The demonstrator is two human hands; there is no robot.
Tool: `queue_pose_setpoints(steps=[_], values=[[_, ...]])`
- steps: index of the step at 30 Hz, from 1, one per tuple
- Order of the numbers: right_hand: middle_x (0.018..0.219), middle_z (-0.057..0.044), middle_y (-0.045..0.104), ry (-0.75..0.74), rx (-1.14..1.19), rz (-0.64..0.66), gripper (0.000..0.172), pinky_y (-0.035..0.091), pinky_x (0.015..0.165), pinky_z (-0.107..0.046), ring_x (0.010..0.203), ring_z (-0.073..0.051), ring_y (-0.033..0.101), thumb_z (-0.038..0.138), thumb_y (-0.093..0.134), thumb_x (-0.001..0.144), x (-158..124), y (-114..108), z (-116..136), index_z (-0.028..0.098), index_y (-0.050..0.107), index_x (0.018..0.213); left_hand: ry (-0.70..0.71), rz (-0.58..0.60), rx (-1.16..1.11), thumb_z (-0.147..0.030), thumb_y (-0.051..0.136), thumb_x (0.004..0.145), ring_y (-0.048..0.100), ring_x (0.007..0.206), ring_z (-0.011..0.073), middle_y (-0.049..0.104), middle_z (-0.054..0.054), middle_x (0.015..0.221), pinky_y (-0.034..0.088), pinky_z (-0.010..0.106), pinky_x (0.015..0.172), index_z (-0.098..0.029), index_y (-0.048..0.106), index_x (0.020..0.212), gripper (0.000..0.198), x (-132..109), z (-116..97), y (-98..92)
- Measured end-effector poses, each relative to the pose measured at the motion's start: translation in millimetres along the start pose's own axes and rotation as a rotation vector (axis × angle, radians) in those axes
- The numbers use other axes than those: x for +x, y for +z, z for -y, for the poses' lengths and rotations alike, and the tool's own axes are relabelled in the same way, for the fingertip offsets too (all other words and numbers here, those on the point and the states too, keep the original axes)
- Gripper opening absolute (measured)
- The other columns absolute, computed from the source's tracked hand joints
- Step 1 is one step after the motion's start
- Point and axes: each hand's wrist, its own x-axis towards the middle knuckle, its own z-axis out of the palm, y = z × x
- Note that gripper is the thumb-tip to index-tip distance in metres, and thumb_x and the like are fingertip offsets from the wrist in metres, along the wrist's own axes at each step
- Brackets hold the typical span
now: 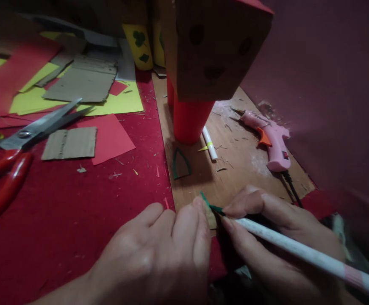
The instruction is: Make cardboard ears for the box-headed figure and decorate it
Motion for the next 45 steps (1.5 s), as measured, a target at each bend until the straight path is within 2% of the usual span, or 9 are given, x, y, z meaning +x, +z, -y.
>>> queue_pose_setpoints(steps=[3, 4, 6, 8, 14, 30, 33, 37, 45], values=[[0.061, 0.005, 0.068, -0.015, -0.015, 0.008, 0.016, 0.051, 0.050, -0.015, 0.051, -0.008, 0.066, 0.008, 0.060, 0.079, 0.6, 0.2, -0.4, 0.023, 0.060, 0.072, 0.003, 0.028, 0.002, -0.005, 0.028, 0.100, 0.053, 0.044, 0.0176, 0.060, -0.001, 0.060, 0.040, 0.035, 0.039, -0.011, 0.066, 0.095, 0.038, 0.3, -0.6, -1.7], [0.054, 0.006, 0.061, -0.042, -0.012, -0.076, 0.018, 0.047, 0.045, -0.015, 0.046, -0.007, 0.061, 0.009, 0.058, 0.077, 0.4, -0.5, -0.6, 0.023, 0.056, 0.067, -0.002, 0.039, 0.013, -0.005, 0.029, 0.100, 0.053, 0.044, 0.0175, 0.060, -0.001, 0.061, 0.040, 0.035, 0.040, -0.011, 0.066, 0.097, 0.038, 0.5, -0.6, -1.9], [0.057, 0.007, 0.062, -0.008, -0.033, 0.093, 0.018, 0.045, 0.042, -0.015, 0.046, -0.007, 0.060, 0.007, 0.060, 0.077, -0.5, -2.6, -1.0, 0.023, 0.058, 0.072, -0.006, 0.032, 0.030, -0.005, 0.030, 0.100, 0.053, 0.044, 0.0171, 0.060, -0.001, 0.060, 0.041, 0.034, 0.041, -0.010, 0.067, 0.098, 0.037, 0.5, -0.2, -1.2], [0.060, 0.006, 0.064, -0.006, -0.007, 0.095, 0.019, 0.049, 0.046, -0.015, 0.050, -0.008, 0.064, 0.006, 0.059, 0.079, -1.7, -4.4, -1.5, 0.024, 0.057, 0.073, 0.002, 0.022, 0.030, -0.005, 0.030, 0.100, 0.052, 0.043, 0.0165, 0.060, -0.001, 0.059, 0.043, 0.033, 0.041, -0.010, 0.067, 0.097, 0.037, -0.1, 0.2, 0.3], [0.063, 0.006, 0.070, -0.014, -0.004, 0.010, 0.018, 0.053, 0.053, -0.015, 0.054, -0.008, 0.068, 0.007, 0.062, 0.080, -1.9, -3.2, -0.7, 0.024, 0.060, 0.075, -0.012, -0.009, 0.006, -0.006, 0.028, 0.100, 0.052, 0.042, 0.0165, 0.061, 0.000, 0.060, 0.039, 0.034, 0.039, -0.012, 0.068, 0.093, 0.041, 0.4, 0.1, 4.0], [0.064, 0.005, 0.069, -0.038, 0.013, 0.033, 0.021, 0.054, 0.053, -0.017, 0.056, -0.010, 0.069, 0.004, 0.063, 0.080, -0.8, -4.7, -1.9, 0.025, 0.058, 0.078, 0.002, 0.000, 0.013, -0.006, 0.029, 0.100, 0.051, 0.042, 0.0167, 0.059, -0.001, 0.059, 0.040, 0.034, 0.039, -0.012, 0.068, 0.093, 0.040, -0.1, -0.1, 1.5], [0.061, 0.005, 0.067, -0.051, -0.012, 0.054, 0.021, 0.052, 0.049, -0.016, 0.051, -0.009, 0.066, 0.005, 0.062, 0.079, 1.5, -4.8, -0.4, 0.024, 0.058, 0.074, -0.003, 0.068, 0.015, -0.007, 0.032, 0.100, 0.054, 0.046, 0.0175, 0.060, -0.001, 0.062, 0.043, 0.034, 0.043, -0.011, 0.067, 0.098, 0.036, 0.3, -1.2, -0.1], [0.059, 0.005, 0.064, -0.004, 0.040, 0.101, 0.020, 0.049, 0.043, -0.018, 0.047, -0.010, 0.063, 0.005, 0.060, 0.078, 0.3, -7.0, -0.7, 0.025, 0.056, 0.073, -0.008, 0.036, 0.017, -0.005, 0.030, 0.098, 0.053, 0.046, 0.0171, 0.061, 0.000, 0.063, 0.043, 0.034, 0.043, -0.008, 0.067, 0.100, 0.037, -1.3, -0.6, -1.4], [0.059, 0.004, 0.067, 0.022, 0.044, 0.013, 0.019, 0.051, 0.047, -0.022, 0.049, -0.013, 0.065, 0.009, 0.063, 0.079, -0.8, -0.9, 1.4, 0.026, 0.058, 0.072, -0.009, 0.041, 0.023, -0.010, 0.040, 0.098, 0.053, 0.046, 0.0172, 0.061, 0.000, 0.062, 0.041, 0.034, 0.043, -0.012, 0.069, 0.094, 0.029, 0.5, 0.2, -0.5]])
